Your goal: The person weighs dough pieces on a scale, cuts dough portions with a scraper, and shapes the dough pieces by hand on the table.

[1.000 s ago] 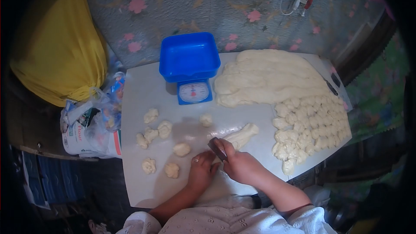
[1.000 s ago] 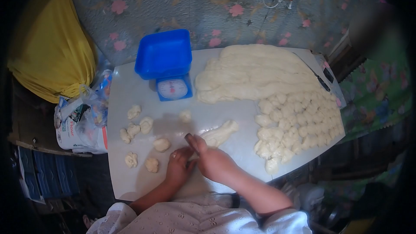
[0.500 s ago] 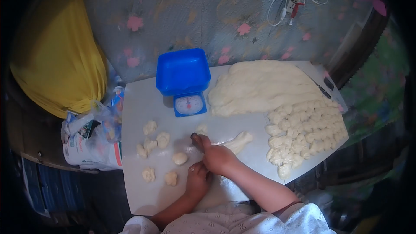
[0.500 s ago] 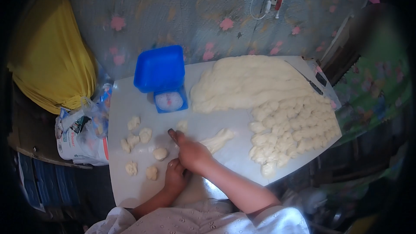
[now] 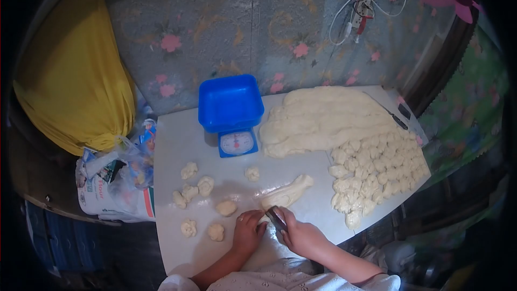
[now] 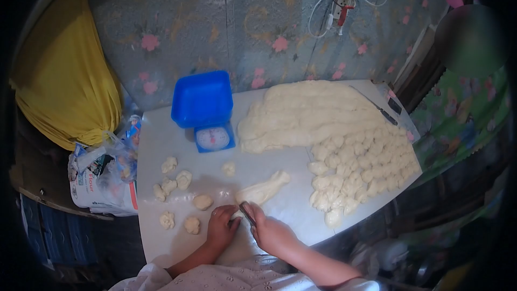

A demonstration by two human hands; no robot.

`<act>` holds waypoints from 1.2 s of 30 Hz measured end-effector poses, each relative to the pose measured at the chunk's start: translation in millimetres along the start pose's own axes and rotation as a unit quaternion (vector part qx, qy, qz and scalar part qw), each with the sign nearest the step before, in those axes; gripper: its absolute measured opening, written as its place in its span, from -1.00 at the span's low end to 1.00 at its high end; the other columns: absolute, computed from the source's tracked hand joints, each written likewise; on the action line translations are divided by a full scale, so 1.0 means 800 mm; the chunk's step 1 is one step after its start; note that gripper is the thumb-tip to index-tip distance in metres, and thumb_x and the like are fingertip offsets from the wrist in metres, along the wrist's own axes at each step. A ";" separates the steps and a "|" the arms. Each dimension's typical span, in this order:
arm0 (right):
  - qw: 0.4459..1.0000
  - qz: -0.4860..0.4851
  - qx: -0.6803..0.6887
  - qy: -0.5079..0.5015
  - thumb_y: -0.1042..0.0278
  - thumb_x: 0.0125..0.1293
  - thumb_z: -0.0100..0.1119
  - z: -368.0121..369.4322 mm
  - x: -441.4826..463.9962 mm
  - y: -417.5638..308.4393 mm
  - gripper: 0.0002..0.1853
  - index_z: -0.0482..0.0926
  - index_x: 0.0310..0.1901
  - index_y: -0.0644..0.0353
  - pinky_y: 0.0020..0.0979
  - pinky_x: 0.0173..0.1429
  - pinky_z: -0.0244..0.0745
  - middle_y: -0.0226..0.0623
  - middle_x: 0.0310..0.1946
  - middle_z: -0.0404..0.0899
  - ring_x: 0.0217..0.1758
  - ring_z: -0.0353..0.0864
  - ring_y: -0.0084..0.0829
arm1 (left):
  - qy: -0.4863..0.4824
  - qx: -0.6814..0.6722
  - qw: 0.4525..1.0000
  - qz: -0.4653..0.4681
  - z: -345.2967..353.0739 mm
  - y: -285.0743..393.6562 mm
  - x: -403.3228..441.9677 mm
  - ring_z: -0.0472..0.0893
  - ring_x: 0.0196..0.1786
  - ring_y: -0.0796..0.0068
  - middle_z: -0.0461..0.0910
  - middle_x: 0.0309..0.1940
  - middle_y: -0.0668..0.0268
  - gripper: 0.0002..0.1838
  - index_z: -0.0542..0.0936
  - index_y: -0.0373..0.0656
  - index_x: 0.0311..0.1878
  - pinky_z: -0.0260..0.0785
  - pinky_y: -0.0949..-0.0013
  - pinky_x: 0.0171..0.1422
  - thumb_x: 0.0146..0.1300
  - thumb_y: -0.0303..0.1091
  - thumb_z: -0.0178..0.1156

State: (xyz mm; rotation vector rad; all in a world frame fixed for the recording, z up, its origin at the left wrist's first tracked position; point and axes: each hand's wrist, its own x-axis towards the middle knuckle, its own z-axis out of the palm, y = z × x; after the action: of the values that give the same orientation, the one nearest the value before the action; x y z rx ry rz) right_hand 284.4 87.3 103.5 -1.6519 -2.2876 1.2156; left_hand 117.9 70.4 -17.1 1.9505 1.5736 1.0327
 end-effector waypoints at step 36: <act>0.893 -0.035 0.433 0.118 0.36 0.16 0.25 0.075 -0.009 0.177 -0.30 0.14 0.30 0.22 -0.34 0.30 0.23 -0.21 0.13 0.38 0.22 0.35 -0.40 | 0.050 0.068 0.995 0.050 -0.209 0.066 0.326 0.55 -0.11 0.27 0.56 -0.21 0.16 -0.65 0.57 -0.24 -0.11 0.36 0.32 0.01 -0.02 -0.41 0.33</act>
State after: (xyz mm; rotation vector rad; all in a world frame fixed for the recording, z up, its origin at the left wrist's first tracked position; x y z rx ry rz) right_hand 368.3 63.9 -23.1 -1.2492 -1.3052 1.5705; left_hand 44.1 285.9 199.8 2.1172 1.6526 1.1056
